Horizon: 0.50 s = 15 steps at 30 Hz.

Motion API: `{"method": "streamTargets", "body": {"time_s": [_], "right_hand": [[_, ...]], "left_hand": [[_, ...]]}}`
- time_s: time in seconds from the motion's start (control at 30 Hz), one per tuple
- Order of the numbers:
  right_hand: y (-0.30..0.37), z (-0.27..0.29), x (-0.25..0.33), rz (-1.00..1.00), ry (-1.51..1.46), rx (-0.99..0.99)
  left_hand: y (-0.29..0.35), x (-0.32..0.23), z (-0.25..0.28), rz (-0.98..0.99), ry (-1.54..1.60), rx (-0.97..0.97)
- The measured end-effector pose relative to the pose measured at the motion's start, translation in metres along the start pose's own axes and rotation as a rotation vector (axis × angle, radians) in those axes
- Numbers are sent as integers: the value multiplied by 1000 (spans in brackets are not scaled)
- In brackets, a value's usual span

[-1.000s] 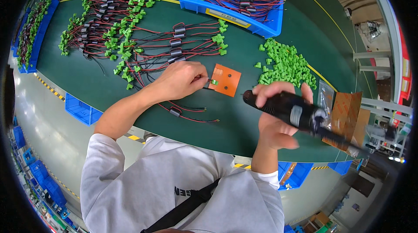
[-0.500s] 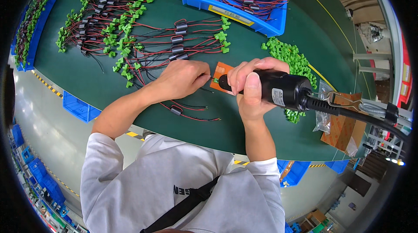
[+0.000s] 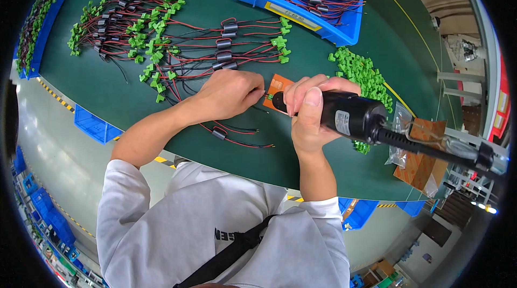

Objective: The person assembles electronic components by securing them with screws using an electric screwdriver.

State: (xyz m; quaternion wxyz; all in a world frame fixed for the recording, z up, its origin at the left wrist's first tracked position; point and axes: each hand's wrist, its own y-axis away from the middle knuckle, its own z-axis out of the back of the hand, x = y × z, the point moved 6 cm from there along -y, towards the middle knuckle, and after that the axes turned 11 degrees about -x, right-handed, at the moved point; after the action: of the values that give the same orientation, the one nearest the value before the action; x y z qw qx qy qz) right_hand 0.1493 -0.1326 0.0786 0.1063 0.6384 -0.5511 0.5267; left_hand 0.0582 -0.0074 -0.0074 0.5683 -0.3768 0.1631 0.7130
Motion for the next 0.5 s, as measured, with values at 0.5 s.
{"method": "streamTargets", "body": {"time_s": [0.5], "right_hand": [[1,0,-1,-19,25,75]], "left_hand": [[4,-1,-3,0,4,-11]]}}
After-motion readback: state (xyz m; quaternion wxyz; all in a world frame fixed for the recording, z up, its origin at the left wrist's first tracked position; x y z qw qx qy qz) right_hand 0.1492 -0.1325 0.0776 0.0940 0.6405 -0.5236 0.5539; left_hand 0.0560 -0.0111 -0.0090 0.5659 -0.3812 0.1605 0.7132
